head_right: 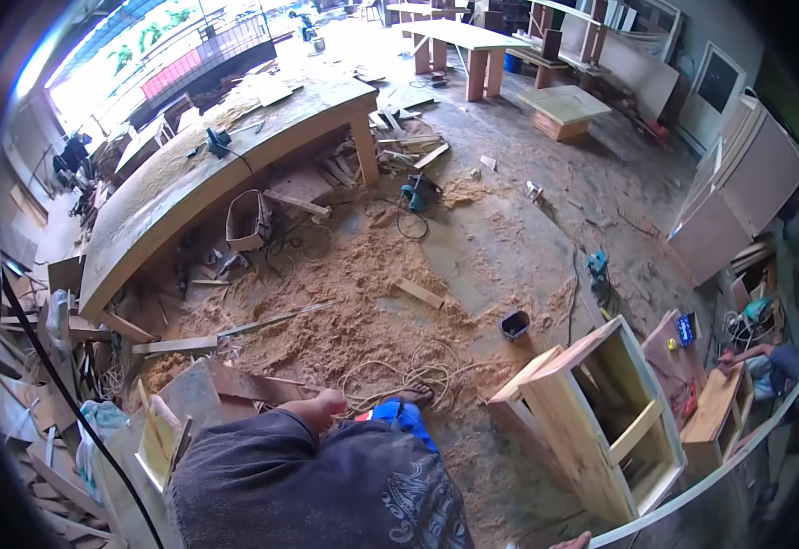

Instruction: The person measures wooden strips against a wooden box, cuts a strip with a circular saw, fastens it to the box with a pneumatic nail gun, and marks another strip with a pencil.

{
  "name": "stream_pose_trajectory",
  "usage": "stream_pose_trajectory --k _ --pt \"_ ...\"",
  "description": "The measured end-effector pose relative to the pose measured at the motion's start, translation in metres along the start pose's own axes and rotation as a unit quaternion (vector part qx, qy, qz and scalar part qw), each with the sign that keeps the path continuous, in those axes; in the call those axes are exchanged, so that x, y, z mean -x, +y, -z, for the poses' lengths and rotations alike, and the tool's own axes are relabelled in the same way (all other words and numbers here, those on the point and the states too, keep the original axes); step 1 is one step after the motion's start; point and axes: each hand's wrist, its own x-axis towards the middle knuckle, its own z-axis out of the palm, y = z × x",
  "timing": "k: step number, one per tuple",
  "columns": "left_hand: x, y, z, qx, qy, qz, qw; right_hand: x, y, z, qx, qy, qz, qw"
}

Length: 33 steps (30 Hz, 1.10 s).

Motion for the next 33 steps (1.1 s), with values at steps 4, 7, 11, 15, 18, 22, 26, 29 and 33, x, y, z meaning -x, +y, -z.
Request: stream_pose_trajectory --k 4,7,11,15,18,22,26,29,33 --pt "-0.045 0.031 0.112 0.249 0.069 0.096 0.961 -0.003 0.008 -0.034 0.005 0.023 0.029 0.999" --pt "-0.102 0.032 0.174 0.349 0.128 0.110 0.922 0.009 0.009 -0.065 -0.046 -0.004 0.019 0.999" --pt "-0.165 0.022 0.230 0.444 0.129 0.064 0.885 0.053 -0.006 -0.117 0.006 -0.020 -0.012 1.000" --pt "-0.201 0.041 0.275 0.451 0.046 0.049 0.890 0.083 0.035 -0.143 0.111 -0.021 0.064 0.992" --pt "-0.222 0.089 0.307 0.479 0.004 -0.054 0.876 0.119 0.059 -0.145 0.105 -0.062 0.058 0.991" --pt "-0.190 0.180 0.380 0.622 -0.194 -0.141 0.745 0.148 0.061 -0.140 0.199 -0.184 0.089 0.959" --pt "-0.154 0.244 0.406 0.687 -0.324 -0.194 0.621 0.159 0.064 -0.139 0.348 -0.263 0.102 0.894" --pt "-0.133 0.267 0.411 0.698 -0.276 -0.176 0.637 0.181 0.073 -0.139 0.354 -0.187 0.053 0.915" --pt "-0.145 0.263 0.389 0.725 -0.315 -0.128 0.599 0.186 -0.001 -0.156 0.331 -0.169 -0.036 0.928"
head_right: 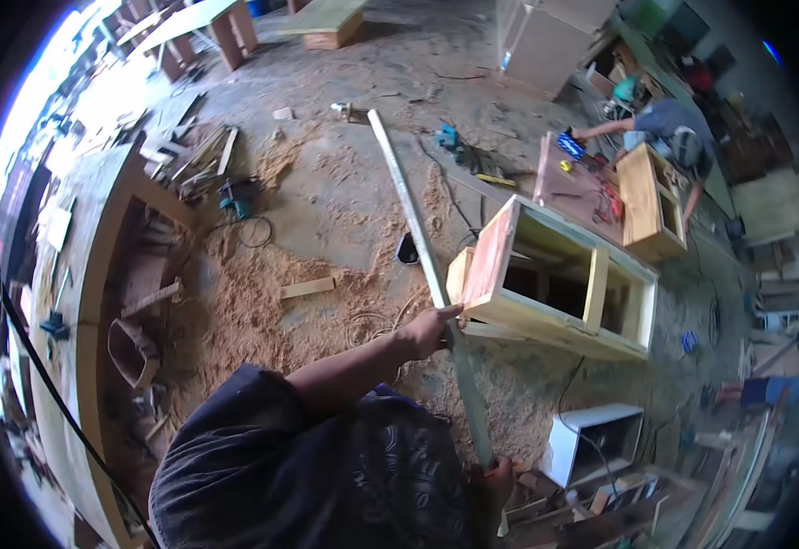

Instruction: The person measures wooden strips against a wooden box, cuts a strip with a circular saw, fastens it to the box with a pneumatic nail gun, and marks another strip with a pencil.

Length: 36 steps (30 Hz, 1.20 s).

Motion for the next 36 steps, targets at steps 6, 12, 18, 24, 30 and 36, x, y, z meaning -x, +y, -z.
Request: stream_pose_trajectory --k 6,12,18,24,30,36 --pt "0.022 -0.004 -0.006 -0.007 0.019 -0.013 1.000 0.018 0.014 -0.015 0.031 0.014 0.029 0.999" --pt "0.010 -0.036 0.003 -0.156 -0.038 -0.082 0.984 0.021 0.071 -0.047 -0.135 -0.043 0.047 0.989" --pt "0.023 -0.036 -0.007 -0.135 -0.141 -0.035 0.980 0.011 0.090 -0.080 -0.085 -0.062 0.021 0.994" --pt "0.032 -0.007 -0.017 -0.111 -0.273 0.001 0.956 0.006 0.037 -0.084 -0.062 0.003 -0.004 0.998" --pt "0.003 0.071 -0.041 0.011 -0.258 -0.153 0.954 -0.021 0.054 -0.127 -0.028 0.107 -0.047 0.993" --pt "0.015 0.119 -0.107 -0.012 -0.220 -0.229 0.948 -0.077 0.069 -0.130 -0.013 0.051 -0.071 0.996"
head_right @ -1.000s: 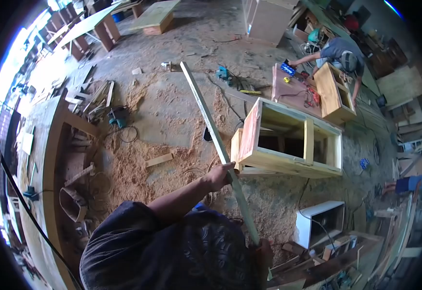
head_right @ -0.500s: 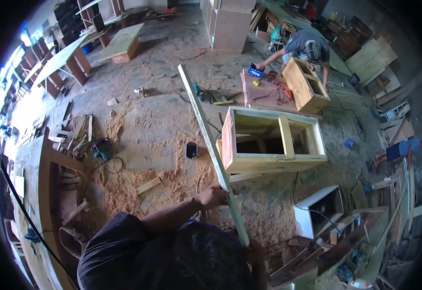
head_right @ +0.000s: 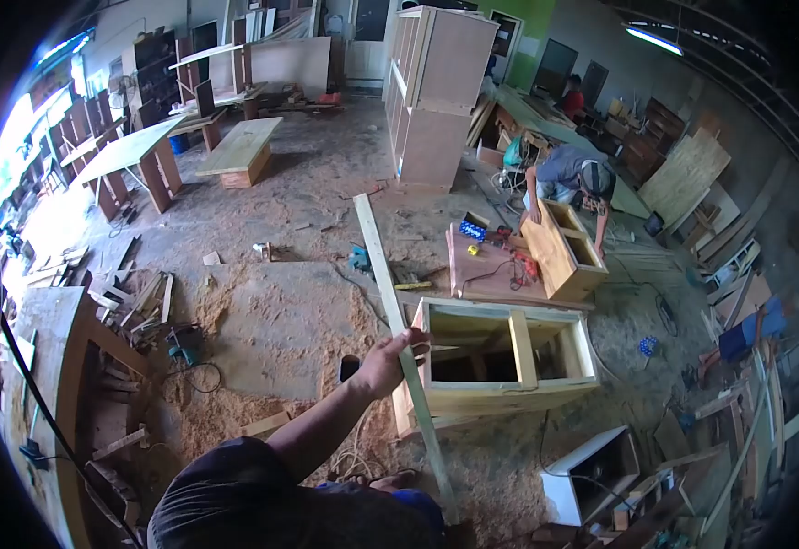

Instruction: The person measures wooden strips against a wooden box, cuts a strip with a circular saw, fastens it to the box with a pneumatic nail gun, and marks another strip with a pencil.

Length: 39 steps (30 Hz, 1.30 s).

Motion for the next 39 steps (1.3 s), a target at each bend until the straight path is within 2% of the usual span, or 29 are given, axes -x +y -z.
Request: stream_pose_trajectory --k 1,2,5,7,10,12,13,14,15,17,19,20,21,22,23,25,26,28,29,31,32,34,35,36,37,38,39 --pt "-0.004 -0.008 -0.007 -0.025 -0.003 0.006 1.000 -0.011 0.001 0.001 0.003 -0.010 -0.003 1.000" --pt "-0.002 -0.018 -0.015 -0.078 -0.061 -0.011 0.995 -0.022 0.006 0.002 0.003 -0.020 -0.005 1.000" --pt "0.012 -0.047 -0.048 -0.127 -0.097 0.005 0.987 -0.053 0.012 0.006 0.001 -0.053 -0.014 0.998" --pt "0.009 -0.058 -0.058 -0.190 -0.162 -0.004 0.968 -0.070 0.012 0.007 -0.016 -0.051 -0.013 0.998" --pt "-0.015 -0.045 -0.066 -0.210 -0.134 0.007 0.968 -0.082 0.008 0.017 -0.060 -0.009 0.007 0.998" --pt "-0.046 -0.022 -0.068 -0.164 -0.146 -0.052 0.974 -0.089 0.017 0.015 -0.060 0.010 0.006 0.998" --pt "-0.054 -0.005 -0.083 -0.211 -0.071 -0.114 0.968 -0.091 0.021 0.016 -0.055 0.031 0.006 0.998" --pt "-0.068 0.012 -0.089 -0.194 -0.046 -0.105 0.974 -0.091 0.026 0.017 -0.047 0.036 -0.003 0.998" --pt "-0.075 0.032 -0.109 -0.198 0.002 -0.149 0.969 -0.092 0.028 0.018 -0.032 0.030 -0.017 0.999" --pt "-0.107 0.047 -0.100 -0.174 0.066 -0.243 0.952 -0.089 0.022 0.030 0.015 -0.011 -0.046 0.999" --pt "-0.131 0.053 -0.066 -0.208 0.070 -0.249 0.943 -0.080 0.015 0.042 0.064 -0.042 -0.053 0.996" --pt "-0.141 0.055 -0.052 -0.222 0.061 -0.241 0.943 -0.075 0.021 0.034 0.077 -0.009 -0.022 0.997" --pt "-0.148 0.056 -0.046 -0.222 0.102 -0.224 0.943 -0.070 0.025 0.029 0.092 0.025 0.008 0.995" --pt "-0.154 0.059 -0.039 -0.222 0.144 -0.209 0.941 -0.066 0.030 0.024 0.132 0.096 0.078 0.984" --pt "-0.163 0.063 -0.031 -0.212 0.127 -0.217 0.944 -0.065 0.036 0.020 0.127 0.096 0.074 0.984" --pt "-0.184 0.077 -0.007 -0.229 0.120 -0.202 0.945 -0.064 0.045 0.015 0.029 0.059 0.091 0.994" --pt "-0.193 0.082 -0.003 -0.243 0.117 -0.188 0.944 -0.060 0.038 0.023 0.027 0.060 0.087 0.994" --pt "-0.212 0.085 0.007 -0.247 0.146 -0.167 0.943 -0.042 0.022 0.047 -0.110 -0.011 0.058 0.992" --pt "-0.224 0.082 0.015 -0.245 0.140 -0.155 0.947 -0.038 0.013 0.050 -0.113 -0.011 0.049 0.992" --pt "-0.256 0.066 0.057 -0.257 0.094 -0.154 0.949 -0.032 0.000 0.050 -0.229 0.020 0.143 0.963" --pt "-0.266 0.055 0.063 -0.283 0.105 -0.144 0.943 -0.031 0.000 0.038 -0.267 0.020 0.146 0.952" --pt "-0.283 0.039 0.078 -0.481 0.209 -0.063 0.849 -0.028 0.012 -0.002 -0.381 0.007 0.073 0.921" --pt "-0.288 0.024 0.092 -0.641 0.204 -0.155 0.723 -0.029 0.025 -0.035 -0.481 -0.004 0.014 0.877" --pt "-0.290 0.005 0.104 -0.769 0.186 -0.239 0.563 -0.024 0.035 -0.063 -0.526 -0.001 -0.020 0.850" --pt "-0.284 -0.002 0.096 -0.815 0.137 -0.234 0.513 -0.013 0.014 -0.043 -0.292 0.088 0.029 0.952" --pt "-0.272 -0.007 0.080 -0.853 0.086 -0.227 0.461 -0.005 -0.010 -0.026 -0.033 0.166 0.078 0.982" --pt "-0.262 -0.014 0.070 -0.863 -0.029 -0.236 0.446 0.000 -0.021 -0.028 -0.030 0.161 0.068 0.984"
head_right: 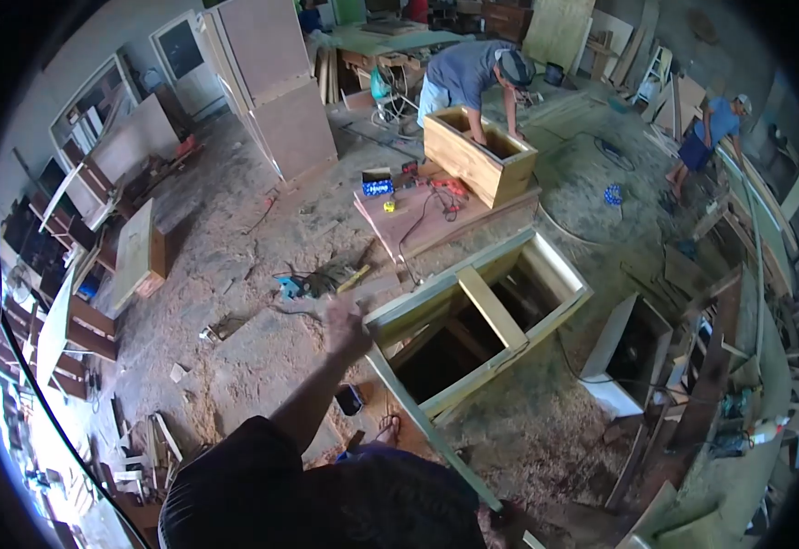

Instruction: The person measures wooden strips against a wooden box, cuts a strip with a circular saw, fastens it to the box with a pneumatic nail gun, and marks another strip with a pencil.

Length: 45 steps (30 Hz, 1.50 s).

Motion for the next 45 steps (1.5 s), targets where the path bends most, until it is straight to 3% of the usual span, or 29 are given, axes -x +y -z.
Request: stream_pose_trajectory --k 1,3,5,8,11,12,13,15,17,22,27,28,30,31,32,33,34,35,36,37,38,39,41,43,45 --pt "0.005 0.013 0.000 0.012 -0.046 -0.106 0.993 0.005 -0.008 -0.001 0.013 0.028 -0.022 0.999" --pt "0.011 0.030 -0.008 0.103 -0.191 -0.213 0.953 0.017 -0.023 -0.002 0.039 0.082 -0.063 0.994" --pt "0.024 0.039 -0.028 0.086 -0.281 -0.297 0.909 0.020 -0.050 0.010 0.036 0.021 -0.166 0.985" --pt "0.029 0.047 -0.050 0.031 -0.352 -0.359 0.864 0.035 -0.053 0.002 0.057 0.002 -0.205 0.977" --pt "0.033 0.058 -0.076 -0.038 -0.444 -0.405 0.798 0.045 -0.066 0.011 0.079 -0.112 -0.317 0.939" --pt "0.039 0.058 -0.086 -0.012 -0.422 -0.412 0.807 0.037 -0.075 0.021 0.044 -0.172 -0.385 0.906" --pt "0.047 0.059 -0.095 0.015 -0.399 -0.416 0.817 0.037 -0.086 0.026 0.012 -0.095 -0.352 0.931" --pt "0.049 0.067 -0.086 0.022 -0.379 -0.407 0.831 0.038 -0.070 0.023 0.084 -0.102 -0.310 0.942" --pt "0.059 0.068 -0.091 0.041 -0.398 -0.387 0.831 0.035 -0.058 0.024 0.044 -0.100 -0.350 0.930" --pt "0.067 0.064 -0.097 0.028 -0.476 -0.342 0.810 0.034 -0.041 0.024 0.047 -0.128 -0.344 0.929" --pt "0.085 0.055 -0.115 0.065 -0.436 -0.344 0.829 0.042 -0.042 0.011 0.076 -0.123 -0.379 0.914" --pt "0.086 0.053 -0.114 0.066 -0.441 -0.348 0.825 0.050 -0.038 0.003 0.157 -0.112 -0.327 0.925" --pt "0.084 0.051 -0.113 0.051 -0.460 -0.387 0.798 0.024 -0.078 0.026 0.102 -0.109 -0.394 0.907" --pt "0.095 0.043 -0.134 0.061 -0.451 -0.401 0.795 0.028 -0.081 0.027 0.070 -0.069 -0.388 0.917" --pt "0.100 0.036 -0.141 0.114 -0.399 -0.416 0.810 0.045 -0.062 0.003 0.171 -0.092 -0.368 0.909" --pt "0.095 0.038 -0.140 0.137 -0.444 -0.364 0.808 0.074 -0.040 -0.024 0.194 -0.039 -0.252 0.947" --pt "0.099 0.030 -0.145 0.180 -0.392 -0.402 0.807 0.035 -0.087 0.019 0.232 -0.055 -0.277 0.931" --pt "0.103 0.026 -0.152 0.221 -0.371 -0.416 0.801 0.065 -0.053 -0.018 0.077 -0.036 -0.429 0.899" --pt "0.101 0.032 -0.140 0.196 -0.361 -0.415 0.812 0.051 -0.071 0.004 0.026 -0.122 -0.491 0.862" --pt "0.093 0.039 -0.127 0.219 -0.354 -0.449 0.791 0.042 -0.083 0.015 0.028 -0.078 -0.494 0.865" --pt "0.094 0.040 -0.129 0.187 -0.331 -0.449 0.809 0.029 -0.096 0.025 0.081 -0.113 -0.491 0.860" --pt "0.093 0.042 -0.124 0.158 -0.350 -0.423 0.820 0.030 -0.103 0.029 0.119 -0.068 -0.455 0.880" --pt "0.094 0.044 -0.122 0.152 -0.356 -0.429 0.816 0.029 -0.108 0.027 0.114 -0.037 -0.486 0.866" --pt "0.090 0.045 -0.123 0.141 -0.385 -0.424 0.807 0.024 -0.109 0.033 0.114 -0.067 -0.496 0.858" --pt "0.095 0.038 -0.136 0.208 -0.370 -0.439 0.792 0.031 -0.101 0.026 0.117 -0.034 -0.474 0.872"
